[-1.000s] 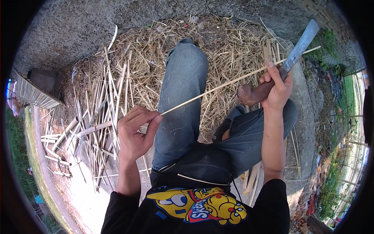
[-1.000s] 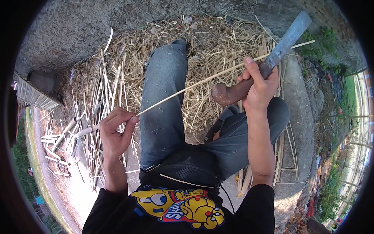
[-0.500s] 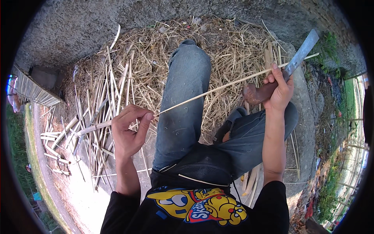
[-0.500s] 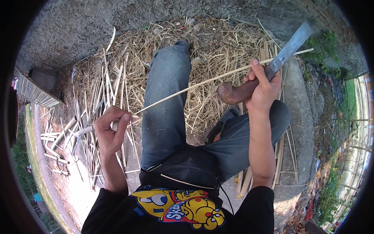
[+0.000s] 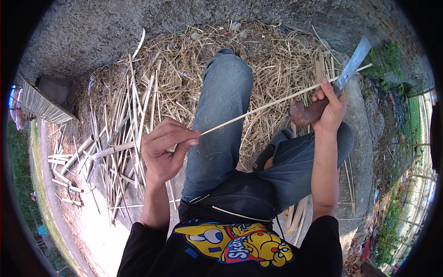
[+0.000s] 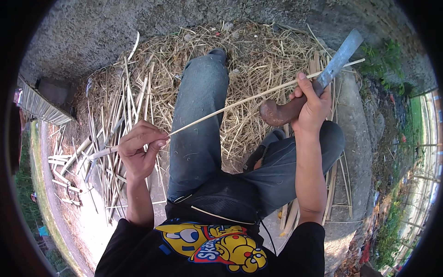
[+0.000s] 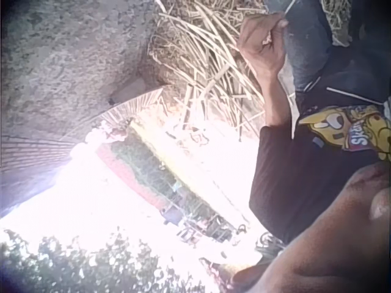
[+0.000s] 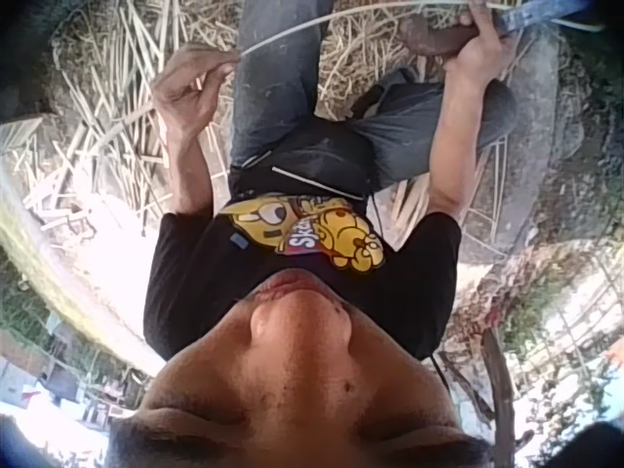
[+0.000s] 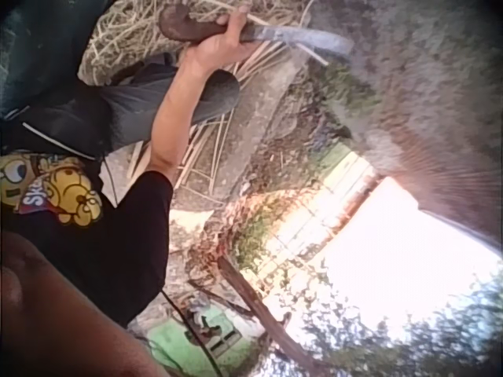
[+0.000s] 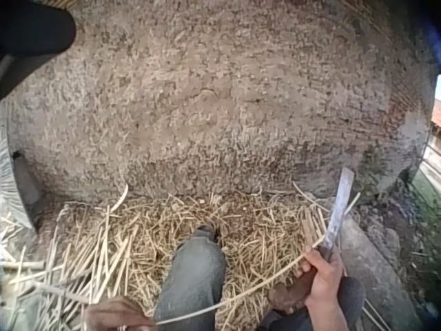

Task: The person thins a long bamboo strip by shaving off thin layers with a machete. They hold the strip in one hand and guide the blade along its surface while seated outdoors.

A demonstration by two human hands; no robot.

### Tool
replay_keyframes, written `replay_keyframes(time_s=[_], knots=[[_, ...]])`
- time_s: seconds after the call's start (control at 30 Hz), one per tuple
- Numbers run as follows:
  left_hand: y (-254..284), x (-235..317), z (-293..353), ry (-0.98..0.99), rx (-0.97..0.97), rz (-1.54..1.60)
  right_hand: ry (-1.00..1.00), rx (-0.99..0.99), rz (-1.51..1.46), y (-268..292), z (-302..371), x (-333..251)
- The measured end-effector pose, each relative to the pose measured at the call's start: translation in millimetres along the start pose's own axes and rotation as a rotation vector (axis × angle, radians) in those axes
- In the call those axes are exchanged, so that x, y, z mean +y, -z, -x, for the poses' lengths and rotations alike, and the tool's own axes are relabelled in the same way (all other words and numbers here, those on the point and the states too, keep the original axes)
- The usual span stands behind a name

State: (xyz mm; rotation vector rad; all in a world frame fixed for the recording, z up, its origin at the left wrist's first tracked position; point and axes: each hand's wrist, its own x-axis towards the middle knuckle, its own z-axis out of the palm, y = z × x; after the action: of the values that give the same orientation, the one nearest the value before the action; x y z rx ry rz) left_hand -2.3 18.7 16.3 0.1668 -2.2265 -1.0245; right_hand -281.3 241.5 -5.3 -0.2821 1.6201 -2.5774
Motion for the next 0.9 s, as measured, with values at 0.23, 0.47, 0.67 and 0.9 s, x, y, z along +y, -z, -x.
replay_keyframes(time_s=[0.23,0.47,0.67,0.9], knots=[[-2.8,-2.8,0.3,-0.002,0.018,0.056,-0.046,0.006,-0.029,3.1,-2.8,1.4],[7.0,-3.5,-4.8,0.02,-0.108,0.062,0.008,0.023,0.003,-3.8,3.0,-0.4],[16.4,-3.9,-22.3,0.187,-0.353,0.412,0.142,-0.053,0.098,-10.7,10.4,-0.6],[13.8,-19.5,-50.1,0.052,-0.773,0.849,0.157,-0.137,0.036,-10.7,12.2,-2.3]])
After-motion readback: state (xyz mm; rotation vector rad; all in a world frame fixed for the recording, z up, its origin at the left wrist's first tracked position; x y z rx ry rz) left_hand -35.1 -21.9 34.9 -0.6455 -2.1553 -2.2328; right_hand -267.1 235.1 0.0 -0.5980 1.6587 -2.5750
